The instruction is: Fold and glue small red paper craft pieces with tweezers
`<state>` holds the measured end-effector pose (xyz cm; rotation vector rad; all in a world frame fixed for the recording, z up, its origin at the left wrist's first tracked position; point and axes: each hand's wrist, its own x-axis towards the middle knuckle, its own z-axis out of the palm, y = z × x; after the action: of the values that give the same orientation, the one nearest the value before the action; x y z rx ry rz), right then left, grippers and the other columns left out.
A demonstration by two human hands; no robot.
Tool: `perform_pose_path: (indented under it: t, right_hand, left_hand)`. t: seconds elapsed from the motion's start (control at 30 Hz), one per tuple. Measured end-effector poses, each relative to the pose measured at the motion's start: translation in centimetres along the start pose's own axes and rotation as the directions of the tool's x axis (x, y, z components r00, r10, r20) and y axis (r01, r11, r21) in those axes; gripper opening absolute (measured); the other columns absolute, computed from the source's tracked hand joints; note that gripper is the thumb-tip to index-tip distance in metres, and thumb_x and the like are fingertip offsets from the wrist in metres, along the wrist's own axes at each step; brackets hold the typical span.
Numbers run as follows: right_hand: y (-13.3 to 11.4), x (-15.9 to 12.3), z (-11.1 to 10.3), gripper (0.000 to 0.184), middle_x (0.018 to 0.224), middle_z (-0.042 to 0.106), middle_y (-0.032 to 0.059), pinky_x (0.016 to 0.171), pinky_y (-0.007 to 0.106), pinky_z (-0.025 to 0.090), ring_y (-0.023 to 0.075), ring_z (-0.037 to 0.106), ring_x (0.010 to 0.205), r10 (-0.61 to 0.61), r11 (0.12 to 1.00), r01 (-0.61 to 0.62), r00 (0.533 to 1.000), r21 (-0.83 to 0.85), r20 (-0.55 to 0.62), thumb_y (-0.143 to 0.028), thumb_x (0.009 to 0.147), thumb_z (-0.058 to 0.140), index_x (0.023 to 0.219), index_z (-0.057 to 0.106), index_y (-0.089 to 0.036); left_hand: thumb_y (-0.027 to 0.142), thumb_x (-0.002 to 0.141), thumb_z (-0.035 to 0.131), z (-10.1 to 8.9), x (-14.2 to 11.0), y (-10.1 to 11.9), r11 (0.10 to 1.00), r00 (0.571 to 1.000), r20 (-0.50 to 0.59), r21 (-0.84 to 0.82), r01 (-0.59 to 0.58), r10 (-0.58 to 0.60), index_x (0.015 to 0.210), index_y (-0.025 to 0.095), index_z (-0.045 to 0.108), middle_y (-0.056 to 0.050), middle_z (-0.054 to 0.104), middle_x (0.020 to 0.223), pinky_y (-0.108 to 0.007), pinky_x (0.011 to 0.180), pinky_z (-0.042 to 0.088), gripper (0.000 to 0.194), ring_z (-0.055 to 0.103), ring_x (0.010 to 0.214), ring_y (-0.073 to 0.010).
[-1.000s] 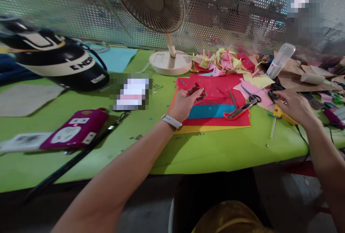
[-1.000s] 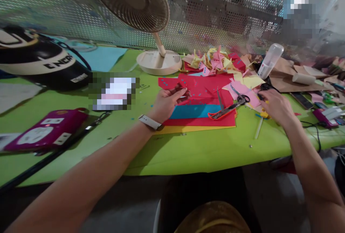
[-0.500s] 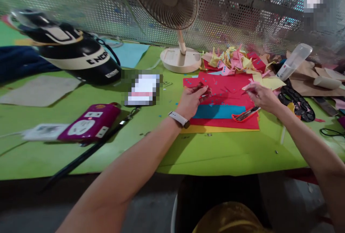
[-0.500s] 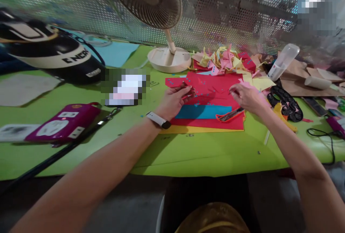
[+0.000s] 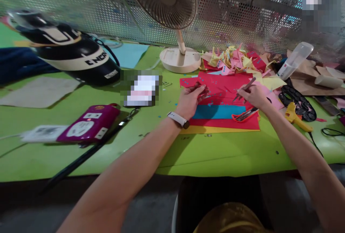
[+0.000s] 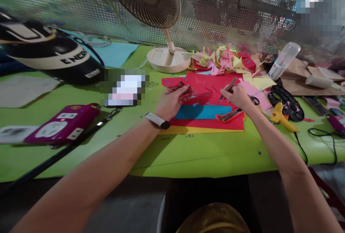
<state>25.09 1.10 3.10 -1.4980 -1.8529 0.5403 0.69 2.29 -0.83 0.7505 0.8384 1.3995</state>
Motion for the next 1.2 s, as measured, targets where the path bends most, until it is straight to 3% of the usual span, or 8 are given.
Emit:
perform_pose_path:
  t: [0.1, 0.27, 0.57, 0.93, 1.2]
  right_hand:
    - [-0.1, 0.4, 0.3, 0.032, 0.065, 0.071, 0.0059, 0.053, 0.025, 0.05, 0.0162, 0.067, 0.056, 0.009, 0.995, -0.009, 1.0, 0.1, 0.0, -0.045, 0.086, 0.06, 0.071, 0.066, -0.017]
    - [-1.2, 1.4, 2.5, 0.034, 0.079, 0.075, 0.0071, 0.053, 0.023, 0.051, 0.0168, 0.072, 0.062, -0.031, 0.959, 0.036, 0.999, 0.28, -0.024, -0.048, 0.089, 0.057, 0.094, 0.068, -0.016]
    - [-3.1, 2.4, 6.4, 0.02, 0.083, 0.074, 0.0044, 0.066, 0.025, 0.055, 0.0182, 0.074, 0.071, -0.147, 0.98, 0.145, 0.989, 0.137, 0.002, -0.034, 0.093, 0.056, 0.087, 0.067, -0.018]
    - [-3.5, 1.9, 7.3, 0.022, 0.087, 0.074, 0.0059, 0.068, 0.027, 0.054, 0.0201, 0.073, 0.076, -0.155, 0.986, 0.155, 0.988, 0.053, -0.005, -0.033, 0.094, 0.053, 0.086, 0.067, -0.018]
    - [-3.8, 1.6, 7.4, 0.023, 0.079, 0.073, 0.005, 0.067, 0.026, 0.051, 0.0201, 0.072, 0.074, -0.187, 0.981, 0.188, 0.982, -0.058, 0.018, -0.036, 0.096, 0.052, 0.091, 0.068, -0.02]
  left_hand:
    - [0.019, 0.067, 0.078, 0.0, 0.1, 0.2, 1.0, 0.999, -0.043, -0.013, -0.022, 0.021, 0.073, 0.015, 0.068, -0.002, 0.07, 0.076, -0.026, 0.075, 0.053, 0.012, 0.066, 0.073, -0.0124]
    - [0.017, 0.068, 0.077, 0.0, 0.3, 0.2, 0.998, 0.997, -0.063, -0.042, -0.044, 0.041, 0.072, 0.016, 0.066, -0.002, 0.07, 0.075, -0.03, 0.081, 0.054, 0.011, 0.066, 0.073, -0.0126]
    - [0.015, 0.073, 0.072, -0.1, 0.2, 0.3, 0.999, 0.993, -0.114, -0.044, -0.005, 0.0, 0.074, 0.015, 0.067, -0.002, 0.069, 0.075, -0.026, 0.075, 0.054, 0.006, 0.067, 0.074, -0.0124]
    - [0.015, 0.076, 0.07, 0.3, 0.0, 0.5, 0.999, 0.989, -0.141, -0.011, 0.032, -0.033, 0.074, 0.015, 0.065, -0.002, 0.07, 0.076, -0.022, 0.07, 0.052, 0.005, 0.067, 0.073, -0.0114]
    - [0.021, 0.067, 0.08, 0.0, 0.0, 0.5, 0.999, 0.993, -0.112, 0.02, 0.035, -0.033, 0.076, 0.016, 0.065, -0.002, 0.07, 0.078, -0.026, 0.073, 0.053, 0.018, 0.068, 0.079, -0.0145]
